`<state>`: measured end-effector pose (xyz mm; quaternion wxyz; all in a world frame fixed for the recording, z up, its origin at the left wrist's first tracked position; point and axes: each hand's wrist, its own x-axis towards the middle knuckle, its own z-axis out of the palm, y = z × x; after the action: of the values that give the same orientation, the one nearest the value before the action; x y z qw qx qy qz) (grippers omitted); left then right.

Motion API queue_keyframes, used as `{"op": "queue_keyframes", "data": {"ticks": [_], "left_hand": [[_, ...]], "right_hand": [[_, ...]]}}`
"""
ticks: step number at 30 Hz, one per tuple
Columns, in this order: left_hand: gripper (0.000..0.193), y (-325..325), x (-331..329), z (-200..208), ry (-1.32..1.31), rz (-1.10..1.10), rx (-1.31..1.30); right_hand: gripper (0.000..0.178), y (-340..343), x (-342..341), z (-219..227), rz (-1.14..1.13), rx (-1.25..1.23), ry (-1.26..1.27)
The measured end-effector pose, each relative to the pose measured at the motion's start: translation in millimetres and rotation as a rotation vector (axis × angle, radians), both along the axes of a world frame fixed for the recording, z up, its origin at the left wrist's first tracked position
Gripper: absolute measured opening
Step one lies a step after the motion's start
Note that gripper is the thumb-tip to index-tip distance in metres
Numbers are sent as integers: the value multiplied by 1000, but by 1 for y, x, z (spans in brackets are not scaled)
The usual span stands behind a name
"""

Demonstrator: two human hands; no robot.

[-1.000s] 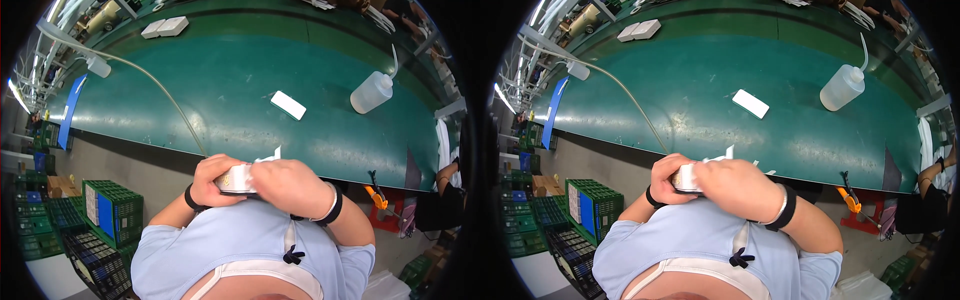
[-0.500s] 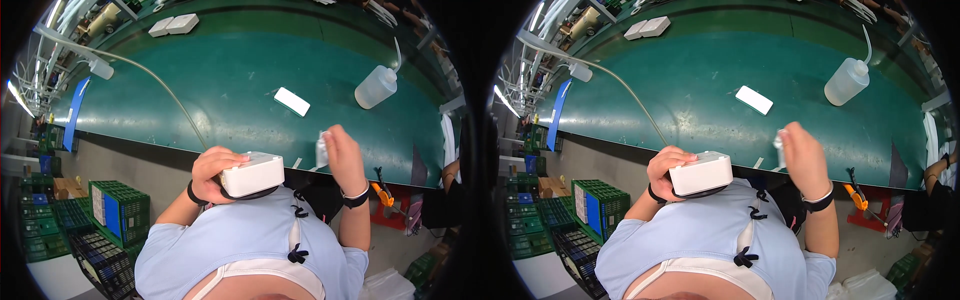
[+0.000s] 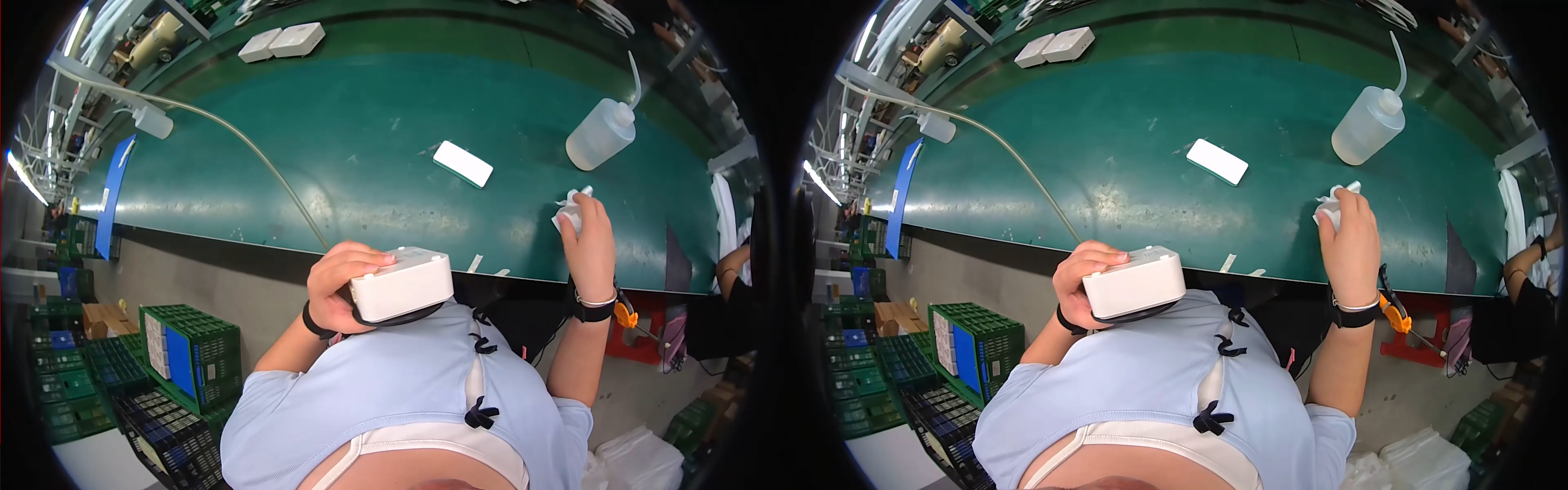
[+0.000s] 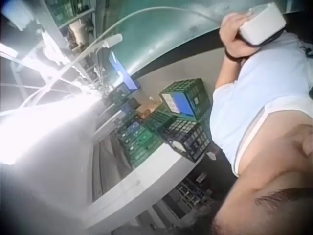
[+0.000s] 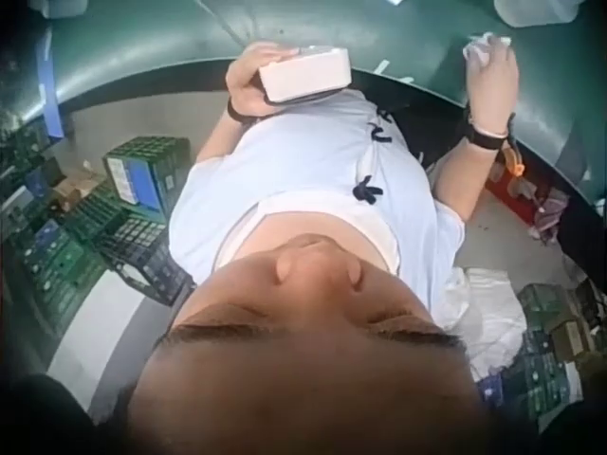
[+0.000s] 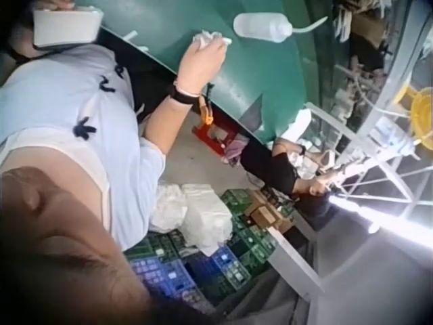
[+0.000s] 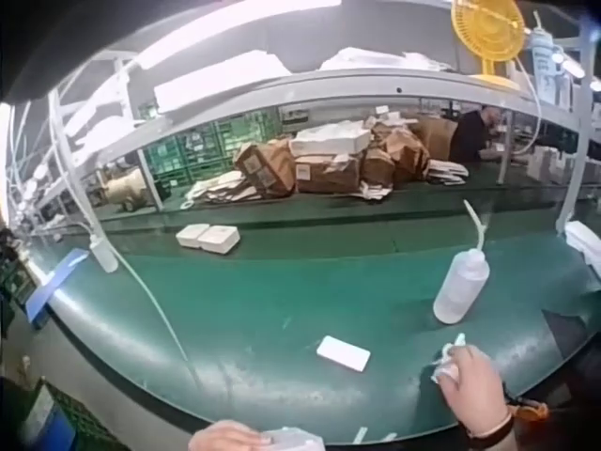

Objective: The person cleans a speaker by blowing air on it with a nozzle and wiping it with a cloth, then repeats the process with a second speaker.

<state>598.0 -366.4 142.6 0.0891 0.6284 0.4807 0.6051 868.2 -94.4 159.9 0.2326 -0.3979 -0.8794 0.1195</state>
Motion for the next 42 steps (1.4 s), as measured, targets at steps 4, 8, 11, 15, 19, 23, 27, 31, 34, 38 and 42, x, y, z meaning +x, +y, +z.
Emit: {"op": "queue_keyframes", "data": {"ticks": [4,8,11,15,19,23,27,31,34,38,42], "left_hand": [[70,-8,5,-18,-452,-53,-55],[73,6,11,-5,-1291,-117,-99],[70,18,6,-1,-1548,-258,-101],[62,18,-2,-16,-1648,-486,-158],[58,20,-7,-31,-1667,-696,-219],[54,21,-10,-24,-1706,-786,-282],[50,21,-4,-14,-2045,-921,-234],[49,25,0,-19,-2393,-1063,-83],[48,23,10,-24,-2406,-1034,14],[52,24,21,-25,-2219,-1187,21],[54,13,25,-21,-2217,-1217,0]], "right_hand": [[32,-3,-2,-7,-13,13,6],[32,0,2,-13,72,-14,-59],[33,9,6,-12,27,-221,-111],[35,11,3,-13,11,-276,-125],[30,-7,-2,-11,25,79,-23],[20,-49,-1,20,90,260,99],[17,-71,90,-31,105,-1250,129],[32,-94,166,-135,-383,-1117,336],[48,-83,165,-150,-638,-836,876],[51,-49,183,-180,-450,-847,1166],[42,-31,178,-217,-478,-680,1109]]}}
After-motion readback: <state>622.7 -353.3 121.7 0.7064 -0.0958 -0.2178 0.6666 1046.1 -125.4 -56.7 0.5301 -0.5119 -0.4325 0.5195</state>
